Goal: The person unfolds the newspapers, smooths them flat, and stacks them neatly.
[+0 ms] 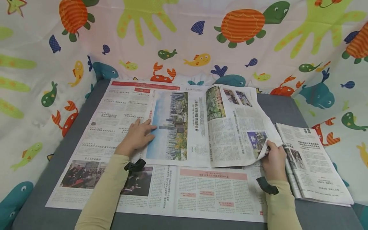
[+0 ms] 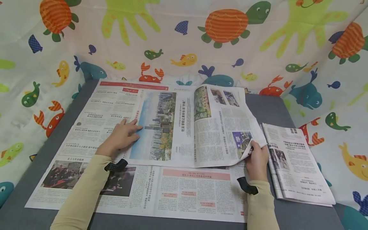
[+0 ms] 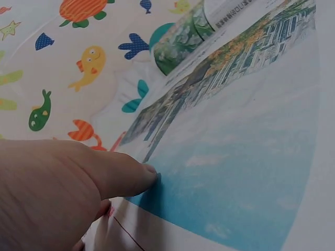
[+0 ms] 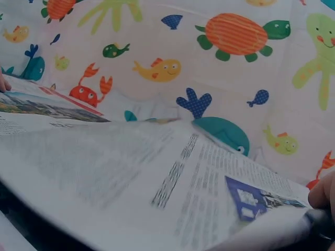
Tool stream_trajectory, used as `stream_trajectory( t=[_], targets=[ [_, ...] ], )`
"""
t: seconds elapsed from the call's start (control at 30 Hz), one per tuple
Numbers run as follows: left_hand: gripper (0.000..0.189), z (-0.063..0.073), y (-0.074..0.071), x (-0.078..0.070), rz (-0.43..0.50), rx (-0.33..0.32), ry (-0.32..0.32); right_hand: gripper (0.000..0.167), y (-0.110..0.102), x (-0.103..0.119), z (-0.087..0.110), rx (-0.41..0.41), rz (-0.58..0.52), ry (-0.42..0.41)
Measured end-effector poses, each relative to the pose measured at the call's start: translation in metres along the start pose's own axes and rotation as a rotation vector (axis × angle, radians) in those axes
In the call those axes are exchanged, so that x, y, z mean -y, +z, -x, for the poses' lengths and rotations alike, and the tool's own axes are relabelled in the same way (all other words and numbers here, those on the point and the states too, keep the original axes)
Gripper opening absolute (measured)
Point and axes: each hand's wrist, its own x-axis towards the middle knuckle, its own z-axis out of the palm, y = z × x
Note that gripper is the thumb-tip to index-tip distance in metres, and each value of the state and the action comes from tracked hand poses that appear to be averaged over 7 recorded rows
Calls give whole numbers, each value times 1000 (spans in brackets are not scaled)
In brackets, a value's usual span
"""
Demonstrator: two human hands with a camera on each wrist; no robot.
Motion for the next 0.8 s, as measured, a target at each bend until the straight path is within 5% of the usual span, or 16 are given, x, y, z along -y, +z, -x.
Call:
stream_trajectory(
  t=[0.37, 0.63, 0.8],
  targets=[
    [47, 3, -1, 4, 21, -20, -27, 50, -6, -1, 5, 21, -36, 23],
    [48, 2, 1, 3, 18, -25, -31, 61, -5, -12, 31, 507, -460, 118],
    [48, 2, 0, 0, 32, -24, -17, 60, 4, -31, 60, 705, -484, 189]
  ],
)
